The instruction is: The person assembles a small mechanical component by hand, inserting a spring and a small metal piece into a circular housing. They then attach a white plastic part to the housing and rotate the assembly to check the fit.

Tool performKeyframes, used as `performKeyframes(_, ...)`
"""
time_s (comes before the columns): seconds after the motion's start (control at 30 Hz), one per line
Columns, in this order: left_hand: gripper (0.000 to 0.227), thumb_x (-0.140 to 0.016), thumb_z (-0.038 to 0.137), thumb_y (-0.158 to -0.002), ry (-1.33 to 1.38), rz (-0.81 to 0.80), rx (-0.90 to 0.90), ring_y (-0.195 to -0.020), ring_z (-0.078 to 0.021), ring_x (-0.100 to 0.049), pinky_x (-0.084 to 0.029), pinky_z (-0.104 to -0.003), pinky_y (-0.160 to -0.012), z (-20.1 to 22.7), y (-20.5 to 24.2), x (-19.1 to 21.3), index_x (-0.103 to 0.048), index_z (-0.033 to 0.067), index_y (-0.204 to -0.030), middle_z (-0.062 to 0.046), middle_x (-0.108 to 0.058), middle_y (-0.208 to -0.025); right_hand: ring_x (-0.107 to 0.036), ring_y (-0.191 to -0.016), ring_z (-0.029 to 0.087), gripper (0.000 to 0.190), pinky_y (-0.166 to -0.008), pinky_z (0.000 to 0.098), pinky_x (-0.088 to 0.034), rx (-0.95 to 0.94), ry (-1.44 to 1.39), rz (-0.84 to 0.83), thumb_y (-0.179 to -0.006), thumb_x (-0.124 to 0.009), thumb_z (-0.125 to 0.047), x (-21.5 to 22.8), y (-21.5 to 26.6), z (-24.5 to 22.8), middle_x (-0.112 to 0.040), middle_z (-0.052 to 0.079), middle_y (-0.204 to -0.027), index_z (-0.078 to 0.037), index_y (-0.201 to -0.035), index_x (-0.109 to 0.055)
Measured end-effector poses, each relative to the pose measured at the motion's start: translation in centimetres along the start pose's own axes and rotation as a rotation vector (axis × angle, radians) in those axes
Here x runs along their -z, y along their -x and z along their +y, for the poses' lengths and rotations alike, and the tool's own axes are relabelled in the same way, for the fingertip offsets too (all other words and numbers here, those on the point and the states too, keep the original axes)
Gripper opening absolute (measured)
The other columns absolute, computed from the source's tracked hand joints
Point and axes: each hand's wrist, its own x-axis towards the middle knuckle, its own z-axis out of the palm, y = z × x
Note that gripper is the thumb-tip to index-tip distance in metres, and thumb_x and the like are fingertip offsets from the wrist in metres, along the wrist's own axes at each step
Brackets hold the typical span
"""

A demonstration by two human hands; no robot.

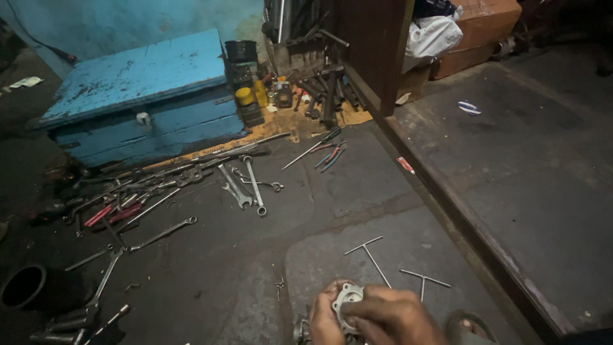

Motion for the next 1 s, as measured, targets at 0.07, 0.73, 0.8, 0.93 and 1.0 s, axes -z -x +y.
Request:
performKeyframes(0.07, 0.043, -0.046, 0.024, -0.087, 0.01, -0.113, 0.017, -0.081, -0.028, -0.07, -0.058, -0.037, -0.074, 0.6, 0.0, 0.3, -0.073, -0.0075, -0.098, -0.019, -0.073, -0.088, -0.081, -0.08, 0.021, 0.02, -0.067, 0.0335, -0.063, 0.155, 0.0, -0.1, -0.084, -0.077, -0.002, 1.3, -0.5, -0.5, -0.076, 0.011, -0.086, 0.0, -0.104, -0.079)
performKeyframes(0.73, 0.047, -0.049, 0.035, -0.093, -0.763, -0.101, -0.665, -0.096, -0.0261, -0.076, -0.063, -0.038, -0.083, -5.3, -1.9, 2.0, -0.074, -0.0025, -0.106, -0.015, -0.076, -0.107, -0.081, -0.073, 0.02, 0.018, -0.061, 0.0318, -0.063, -0.007, 0.124, 0.179, -0.083, -0.077, -0.003, 2.5, -1.3, -1.9, -0.078, 0.009, -0.083, -0.004, -0.101, -0.077)
performKeyframes(0.8, 0.049, -0.044, 0.033, -0.094, -0.528, -0.144, -0.42, -0.095, -0.0268, -0.077, -0.064, -0.039, -0.084, -5.5, -1.8, 2.3, -0.075, -0.0032, -0.108, -0.015, -0.076, -0.108, -0.082, -0.076, 0.021, 0.02, -0.063, 0.0323, -0.064, 0.031, 0.091, 0.173, -0.083, -0.077, -0.003, 2.0, -1.2, -1.9, -0.079, 0.011, -0.087, -0.002, -0.102, -0.076)
performKeyframes(0.93, 0.052, -0.042, 0.035, -0.095, -0.069, -0.088, -0.076, -0.094, -0.0292, -0.074, -0.061, -0.041, -0.083, -5.4, -2.6, 2.3, -0.072, -0.005, -0.108, -0.021, -0.076, -0.103, -0.083, -0.077, 0.02, 0.018, -0.064, 0.0314, -0.064, 0.04, 0.156, 0.198, -0.082, -0.08, -0.006, 1.7, -1.2, -1.5, -0.08, 0.01, -0.086, -0.004, -0.099, -0.077)
performKeyframes(1.0, 0.046, -0.049, 0.029, -0.096, 0.028, -0.14, 0.049, -0.09, -0.0317, -0.07, -0.056, -0.043, -0.078, -5.1, -2.3, 2.2, -0.072, -0.0098, -0.108, -0.024, -0.072, -0.1, -0.082, -0.073, 0.019, 0.016, -0.062, 0.0314, -0.064, -0.008, 0.187, 0.189, -0.08, -0.08, -0.007, 1.8, -1.0, -1.2, -0.08, 0.009, -0.081, -0.006, -0.096, -0.078)
